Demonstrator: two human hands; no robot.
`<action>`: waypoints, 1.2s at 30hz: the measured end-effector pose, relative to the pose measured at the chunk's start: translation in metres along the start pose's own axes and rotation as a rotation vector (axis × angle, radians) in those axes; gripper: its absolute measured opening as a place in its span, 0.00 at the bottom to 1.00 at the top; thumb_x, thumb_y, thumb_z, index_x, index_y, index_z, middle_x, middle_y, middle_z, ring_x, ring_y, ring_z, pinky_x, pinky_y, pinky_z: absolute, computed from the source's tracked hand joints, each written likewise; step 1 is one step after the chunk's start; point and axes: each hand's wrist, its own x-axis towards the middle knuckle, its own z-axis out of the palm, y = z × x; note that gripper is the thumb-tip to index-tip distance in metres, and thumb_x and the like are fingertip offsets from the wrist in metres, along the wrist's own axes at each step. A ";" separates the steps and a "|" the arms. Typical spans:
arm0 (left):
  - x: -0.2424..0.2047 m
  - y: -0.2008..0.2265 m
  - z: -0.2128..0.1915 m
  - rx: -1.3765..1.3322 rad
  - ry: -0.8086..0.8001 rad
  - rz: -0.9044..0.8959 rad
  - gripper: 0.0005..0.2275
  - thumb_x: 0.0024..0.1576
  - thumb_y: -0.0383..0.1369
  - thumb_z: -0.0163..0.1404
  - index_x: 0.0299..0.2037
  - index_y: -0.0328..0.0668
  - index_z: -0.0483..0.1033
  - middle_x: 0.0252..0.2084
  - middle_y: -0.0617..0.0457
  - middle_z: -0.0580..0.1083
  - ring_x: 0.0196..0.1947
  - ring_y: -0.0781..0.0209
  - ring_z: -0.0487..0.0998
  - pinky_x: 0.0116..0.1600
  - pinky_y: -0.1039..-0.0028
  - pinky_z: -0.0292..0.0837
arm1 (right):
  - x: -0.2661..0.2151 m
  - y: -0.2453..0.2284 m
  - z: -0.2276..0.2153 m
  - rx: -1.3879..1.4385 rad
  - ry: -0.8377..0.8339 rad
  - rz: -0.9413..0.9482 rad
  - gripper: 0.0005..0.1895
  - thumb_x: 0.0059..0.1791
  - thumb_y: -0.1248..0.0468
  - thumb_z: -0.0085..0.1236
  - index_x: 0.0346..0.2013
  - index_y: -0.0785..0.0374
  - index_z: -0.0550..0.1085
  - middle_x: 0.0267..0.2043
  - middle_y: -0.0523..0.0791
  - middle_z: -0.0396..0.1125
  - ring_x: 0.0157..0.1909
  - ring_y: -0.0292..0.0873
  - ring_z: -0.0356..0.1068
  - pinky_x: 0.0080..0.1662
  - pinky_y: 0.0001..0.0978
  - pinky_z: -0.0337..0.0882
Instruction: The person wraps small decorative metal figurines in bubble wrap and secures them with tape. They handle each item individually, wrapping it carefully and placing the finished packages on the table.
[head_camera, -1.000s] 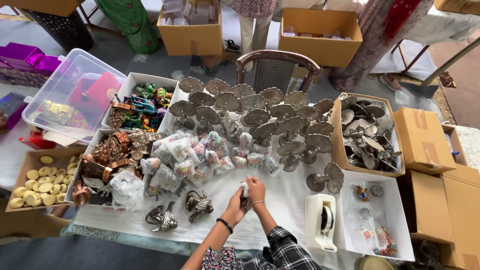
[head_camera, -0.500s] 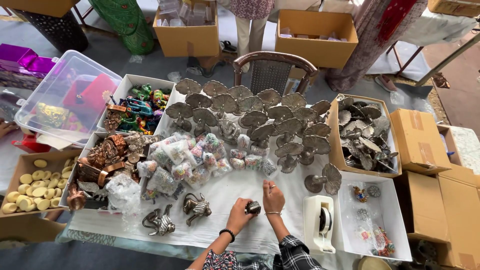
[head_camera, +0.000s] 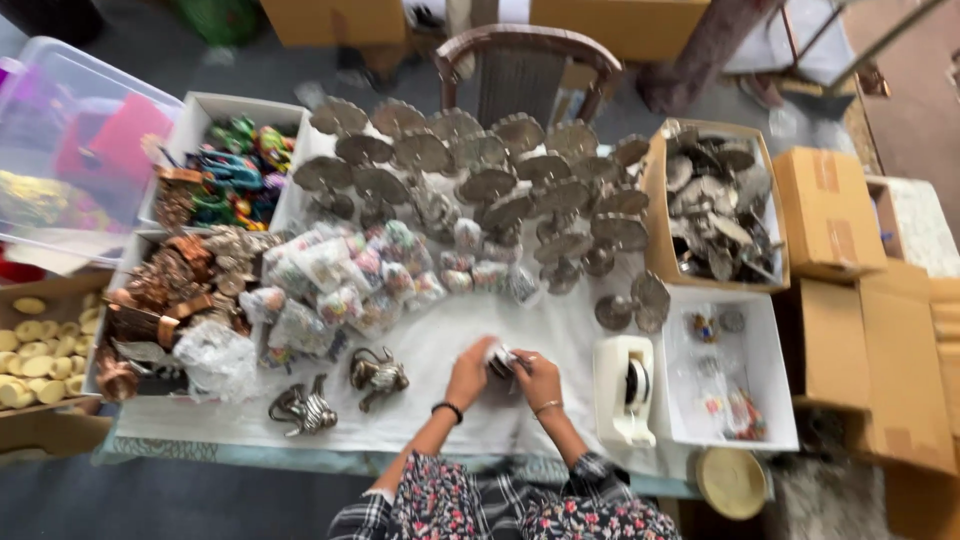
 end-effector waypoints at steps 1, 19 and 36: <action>0.004 0.029 -0.015 -0.066 -0.002 -0.094 0.29 0.48 0.14 0.46 0.61 0.47 0.74 0.55 0.43 0.73 0.53 0.43 0.77 0.53 0.61 0.76 | -0.009 -0.004 -0.003 -0.006 -0.056 0.090 0.14 0.47 0.61 0.63 0.47 0.58 0.81 0.36 0.46 0.75 0.31 0.39 0.74 0.38 0.31 0.73; 0.006 0.083 -0.021 0.127 -0.041 -0.108 0.25 0.42 0.21 0.61 0.53 0.39 0.76 0.53 0.46 0.76 0.53 0.43 0.74 0.58 0.61 0.71 | -0.006 -0.019 -0.006 -0.552 -0.301 -0.378 0.23 0.42 0.73 0.56 0.51 0.55 0.80 0.48 0.50 0.67 0.48 0.54 0.66 0.45 0.42 0.73; 0.015 0.094 -0.036 0.051 -0.111 -0.360 0.19 0.56 0.31 0.54 0.59 0.45 0.67 0.44 0.50 0.79 0.43 0.44 0.80 0.46 0.56 0.75 | -0.019 -0.026 0.009 -0.601 -0.304 -0.415 0.24 0.41 0.74 0.55 0.53 0.66 0.75 0.50 0.51 0.66 0.47 0.55 0.66 0.45 0.41 0.74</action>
